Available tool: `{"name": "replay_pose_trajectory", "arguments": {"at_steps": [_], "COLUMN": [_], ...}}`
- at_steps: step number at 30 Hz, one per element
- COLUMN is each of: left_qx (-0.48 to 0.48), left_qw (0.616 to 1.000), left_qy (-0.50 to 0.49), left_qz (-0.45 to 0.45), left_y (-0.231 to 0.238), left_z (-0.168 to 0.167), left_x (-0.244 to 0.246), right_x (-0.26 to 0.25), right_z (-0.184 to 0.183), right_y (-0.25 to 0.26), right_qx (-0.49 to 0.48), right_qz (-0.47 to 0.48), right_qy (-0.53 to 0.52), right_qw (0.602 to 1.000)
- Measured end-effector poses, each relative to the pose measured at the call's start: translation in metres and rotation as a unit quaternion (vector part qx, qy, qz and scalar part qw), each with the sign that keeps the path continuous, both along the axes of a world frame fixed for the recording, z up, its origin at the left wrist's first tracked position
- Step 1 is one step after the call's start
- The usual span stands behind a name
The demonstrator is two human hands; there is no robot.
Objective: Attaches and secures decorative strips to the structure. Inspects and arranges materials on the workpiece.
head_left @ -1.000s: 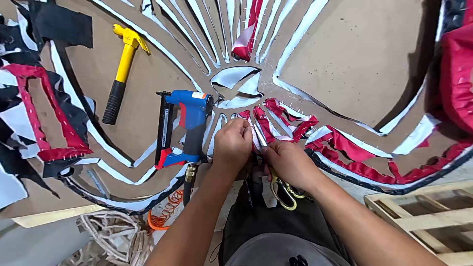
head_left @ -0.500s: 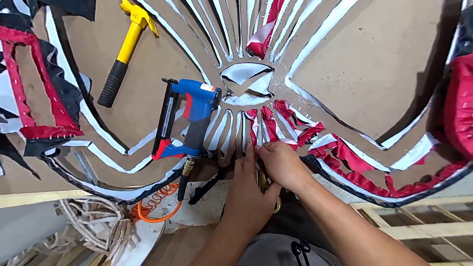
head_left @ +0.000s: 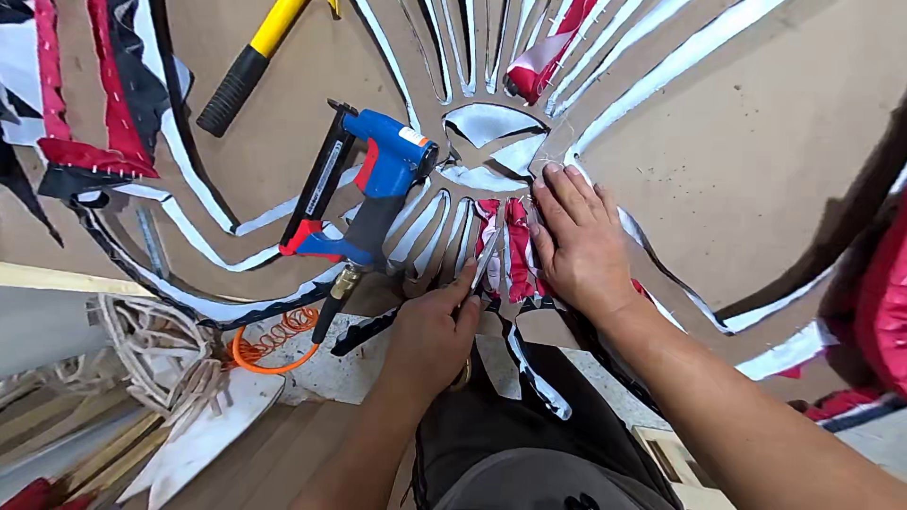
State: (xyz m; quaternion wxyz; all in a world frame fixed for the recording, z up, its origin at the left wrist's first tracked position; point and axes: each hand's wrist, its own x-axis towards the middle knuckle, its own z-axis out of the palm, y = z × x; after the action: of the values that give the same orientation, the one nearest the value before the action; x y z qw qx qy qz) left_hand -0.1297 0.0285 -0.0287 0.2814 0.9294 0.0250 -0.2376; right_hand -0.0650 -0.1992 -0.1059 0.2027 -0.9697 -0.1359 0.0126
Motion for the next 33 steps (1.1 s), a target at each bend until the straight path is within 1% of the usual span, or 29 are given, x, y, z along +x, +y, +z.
{"name": "replay_pose_trajectory", "arguments": {"at_steps": [3,6,7,8,9,11,12,13,14,15,16,17,18,20,21,23,25,27,29,31,33], "left_qx": [0.081,0.158,0.165,0.151,0.111,-0.016,-0.081,-0.142,-0.192,-0.214,-0.21,-0.183,-0.137,-0.035,-0.003,0.026,0.039,0.067,0.11,0.146,0.139], "left_qw": [0.994,0.972,0.967,0.967,0.972,0.983,0.975,0.956,0.933,0.916,0.91,0.917,0.933,0.961,0.966,0.971,0.975,0.977,0.974,0.967,0.964], "left_qy": [-0.053,-0.158,-0.183,-0.2,-0.207,-0.153,-0.119,-0.103,-0.123,-0.155,-0.188,-0.213,-0.221,-0.223,-0.219,-0.203,-0.183,-0.179,-0.182,-0.199,-0.221], "left_qz": [-0.042,-0.069,-0.063,-0.046,-0.011,0.104,0.17,0.234,0.277,0.303,0.305,0.284,0.247,0.16,0.138,0.127,0.122,0.096,0.071,0.059,0.051], "left_y": [-0.006,-0.014,-0.016,-0.018,-0.02,-0.025,-0.027,-0.028,-0.026,-0.02,-0.011,0.0,0.009,0.022,0.023,0.019,0.013,0.01,0.009,0.007,0.001], "left_z": [-0.008,-0.026,-0.032,-0.038,-0.042,-0.037,-0.03,-0.02,-0.006,0.01,0.024,0.032,0.036,0.022,0.012,-0.002,-0.011,-0.017,-0.025,-0.031,-0.029], "left_x": [-0.006,-0.017,-0.02,-0.023,-0.026,-0.037,-0.043,-0.047,-0.048,-0.044,-0.037,-0.03,-0.025,-0.013,-0.009,-0.004,-0.003,-0.003,0.001,0.005,0.011], "right_x": [-0.005,-0.004,-0.004,-0.004,-0.003,-0.004,-0.004,-0.003,-0.002,-0.001,-0.002,-0.002,-0.004,-0.001,-0.001,0.001,0.005,0.013,0.02,0.019,0.019], "right_z": [-0.006,-0.005,-0.005,-0.006,-0.006,-0.007,-0.007,-0.008,-0.008,-0.009,-0.009,-0.009,-0.008,-0.002,0.003,0.013,0.017,0.013,0.007,0.0,-0.005], "right_y": [0.0,-0.001,0.0,0.0,-0.001,-0.002,-0.001,-0.001,-0.001,-0.001,-0.003,-0.004,-0.004,-0.001,0.001,0.008,0.019,0.028,0.028,0.025,0.023], "right_qx": [0.008,0.019,0.02,0.021,0.022,0.027,0.031,0.034,0.036,0.037,0.036,0.036,0.041,0.059,0.073,0.101,0.1,0.094,0.1,0.12,0.14], "right_qz": [0.004,0.004,0.003,0.001,-0.001,-0.004,-0.004,-0.003,-0.003,-0.004,-0.006,-0.007,-0.006,-0.011,-0.013,0.006,0.05,0.073,0.092,0.133,0.163], "right_qy": [0.003,-0.002,-0.003,-0.004,-0.006,-0.003,-0.003,-0.004,-0.006,-0.008,-0.009,-0.007,-0.006,-0.014,-0.021,-0.052,-0.051,-0.037,-0.052,-0.079,-0.1], "right_qw": [1.0,1.0,1.0,1.0,1.0,1.0,1.0,0.999,0.999,0.999,0.999,0.999,0.999,0.998,0.997,0.994,0.992,0.992,0.989,0.981,0.972]}}
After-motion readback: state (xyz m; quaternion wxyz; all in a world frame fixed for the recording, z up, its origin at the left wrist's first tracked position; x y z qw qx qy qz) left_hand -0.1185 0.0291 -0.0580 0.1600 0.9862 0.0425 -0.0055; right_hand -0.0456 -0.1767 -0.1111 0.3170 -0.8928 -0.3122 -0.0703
